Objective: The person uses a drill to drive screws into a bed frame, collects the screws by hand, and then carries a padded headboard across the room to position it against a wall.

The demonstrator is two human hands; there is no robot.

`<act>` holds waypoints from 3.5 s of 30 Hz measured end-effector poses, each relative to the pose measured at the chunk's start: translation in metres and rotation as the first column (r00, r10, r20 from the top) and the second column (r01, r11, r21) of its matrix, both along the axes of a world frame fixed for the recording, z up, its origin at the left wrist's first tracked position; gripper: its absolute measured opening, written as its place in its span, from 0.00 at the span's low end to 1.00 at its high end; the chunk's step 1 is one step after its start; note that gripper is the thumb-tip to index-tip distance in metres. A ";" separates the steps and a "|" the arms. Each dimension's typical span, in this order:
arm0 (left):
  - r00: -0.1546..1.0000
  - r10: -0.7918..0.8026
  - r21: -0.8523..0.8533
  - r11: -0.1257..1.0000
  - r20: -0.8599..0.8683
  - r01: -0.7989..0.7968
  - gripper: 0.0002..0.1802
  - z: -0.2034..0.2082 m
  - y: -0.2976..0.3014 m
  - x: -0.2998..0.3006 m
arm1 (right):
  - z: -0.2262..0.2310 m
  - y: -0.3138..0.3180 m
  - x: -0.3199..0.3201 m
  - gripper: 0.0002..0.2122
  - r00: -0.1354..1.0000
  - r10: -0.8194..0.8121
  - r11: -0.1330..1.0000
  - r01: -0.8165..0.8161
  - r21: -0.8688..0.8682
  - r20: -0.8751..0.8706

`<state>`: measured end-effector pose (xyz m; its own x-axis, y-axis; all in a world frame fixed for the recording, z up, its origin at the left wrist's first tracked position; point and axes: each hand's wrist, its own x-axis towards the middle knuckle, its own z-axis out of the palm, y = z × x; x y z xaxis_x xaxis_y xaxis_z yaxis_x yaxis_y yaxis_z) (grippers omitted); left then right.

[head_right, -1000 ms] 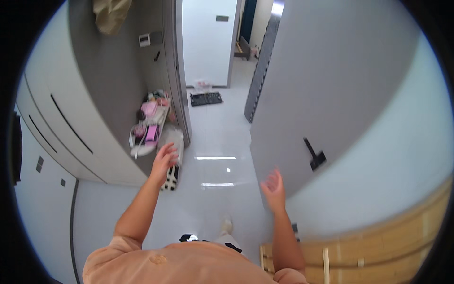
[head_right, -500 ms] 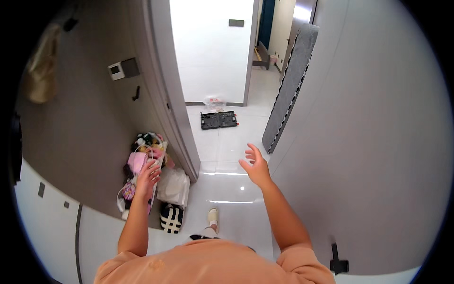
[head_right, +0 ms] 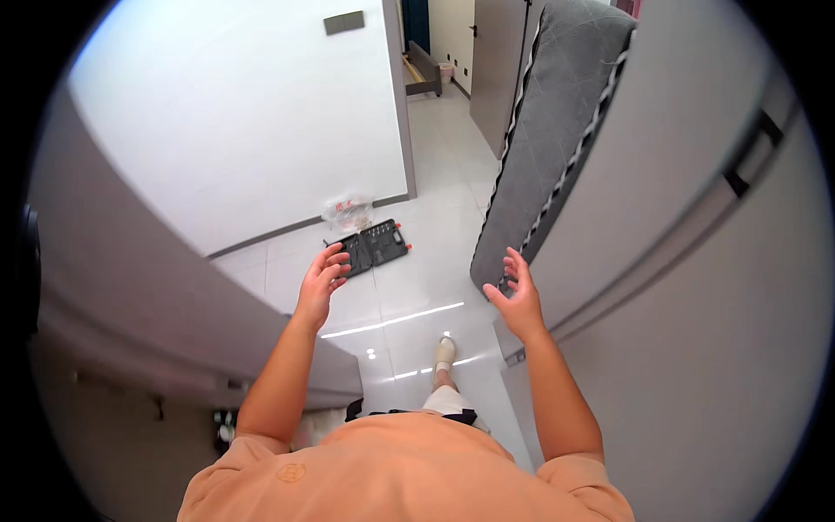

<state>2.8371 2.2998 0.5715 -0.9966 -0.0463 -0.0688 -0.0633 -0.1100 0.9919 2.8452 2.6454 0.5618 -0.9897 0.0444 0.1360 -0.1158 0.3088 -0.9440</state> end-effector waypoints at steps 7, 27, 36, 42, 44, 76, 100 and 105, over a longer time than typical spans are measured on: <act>0.976 0.163 -0.030 0.987 0.145 -0.160 0.28 -0.033 -0.064 -0.178 | -0.019 -0.051 -0.225 0.36 0.987 0.156 0.987 -0.157 0.042 0.026; 0.975 -0.216 -0.100 0.970 0.051 0.220 0.25 -0.022 0.051 -0.806 | -0.074 0.051 -0.755 0.33 0.945 -0.310 0.951 0.305 0.060 0.108; 0.990 -0.095 -0.074 0.992 0.102 0.103 0.25 -0.061 0.136 -1.051 | -0.121 0.092 -1.008 0.29 0.965 -0.120 0.987 0.141 -0.079 0.232; 0.972 0.227 -0.007 0.974 0.068 -0.227 0.23 -0.047 0.102 -1.170 | -0.096 0.076 -1.203 0.27 0.975 0.187 0.982 -0.182 -0.047 0.123; 0.946 0.317 -0.012 0.948 0.070 -0.317 0.22 -0.049 0.087 -1.207 | -0.080 0.061 -1.264 0.26 0.964 0.249 0.968 -0.245 -0.050 0.097; 0.197 0.980 0.031 0.198 -0.033 -0.980 0.23 -0.066 -0.242 -1.688 | -0.073 -0.430 -2.049 0.25 0.413 0.898 0.413 -0.910 0.034 0.153; 0.249 0.955 -0.147 0.227 -0.162 -0.963 0.25 -0.030 -0.694 -1.920 | -0.103 -0.892 -2.274 0.25 0.425 0.901 0.434 -0.884 -0.176 0.088; 0.189 0.965 -0.168 0.158 -0.184 -0.973 0.25 -0.008 -0.768 -1.947 | -0.094 -0.996 -2.294 0.25 0.367 0.927 0.376 -0.900 -0.222 0.080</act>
